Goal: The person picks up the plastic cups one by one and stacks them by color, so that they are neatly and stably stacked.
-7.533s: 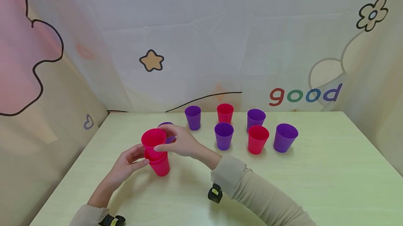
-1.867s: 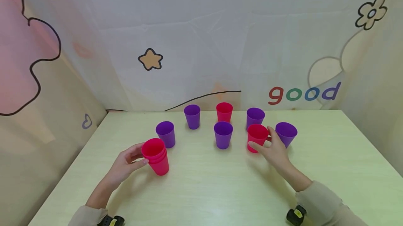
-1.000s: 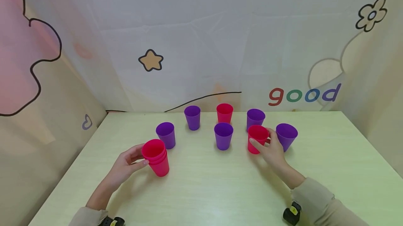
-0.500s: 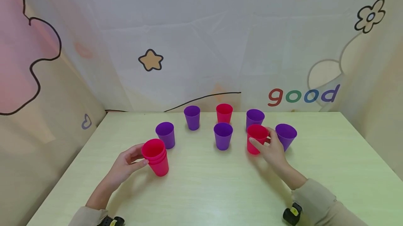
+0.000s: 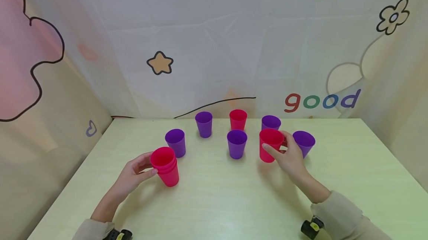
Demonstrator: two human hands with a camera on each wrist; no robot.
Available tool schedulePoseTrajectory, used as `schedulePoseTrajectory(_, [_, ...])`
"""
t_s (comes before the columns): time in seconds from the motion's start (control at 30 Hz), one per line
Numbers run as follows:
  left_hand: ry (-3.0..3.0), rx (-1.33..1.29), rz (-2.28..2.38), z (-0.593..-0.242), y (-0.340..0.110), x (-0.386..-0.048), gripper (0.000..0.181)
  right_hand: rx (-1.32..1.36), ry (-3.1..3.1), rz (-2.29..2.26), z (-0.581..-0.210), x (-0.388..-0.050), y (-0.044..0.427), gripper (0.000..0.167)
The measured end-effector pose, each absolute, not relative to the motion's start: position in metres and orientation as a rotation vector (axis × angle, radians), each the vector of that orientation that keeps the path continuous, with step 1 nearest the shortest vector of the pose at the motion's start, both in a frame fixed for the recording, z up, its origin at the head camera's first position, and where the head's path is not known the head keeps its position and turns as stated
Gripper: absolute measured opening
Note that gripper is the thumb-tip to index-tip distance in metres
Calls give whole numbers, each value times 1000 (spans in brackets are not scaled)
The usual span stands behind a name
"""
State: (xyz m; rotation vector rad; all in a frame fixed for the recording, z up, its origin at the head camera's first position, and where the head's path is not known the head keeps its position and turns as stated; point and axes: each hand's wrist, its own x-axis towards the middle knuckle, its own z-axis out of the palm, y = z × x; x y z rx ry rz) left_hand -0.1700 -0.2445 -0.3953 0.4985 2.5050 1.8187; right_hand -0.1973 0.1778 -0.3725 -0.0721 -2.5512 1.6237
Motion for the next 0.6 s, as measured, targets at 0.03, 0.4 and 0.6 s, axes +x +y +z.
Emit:
schedulePoseTrajectory(0.03, [2507, 497, 1818, -395, -245, -170, 48, -59, -2548, 1623, -371, -197, 177, 79])
schedulePoseTrajectory(0.4, [2532, 497, 1788, -397, -247, -171, 48, -14, -2567, 1641, -358, -193, 169, 75])
schedulePoseTrajectory(0.6, [2535, 496, 1783, -398, -248, -171, 48, 3, -2571, 1660, -355, -192, 164, 72])
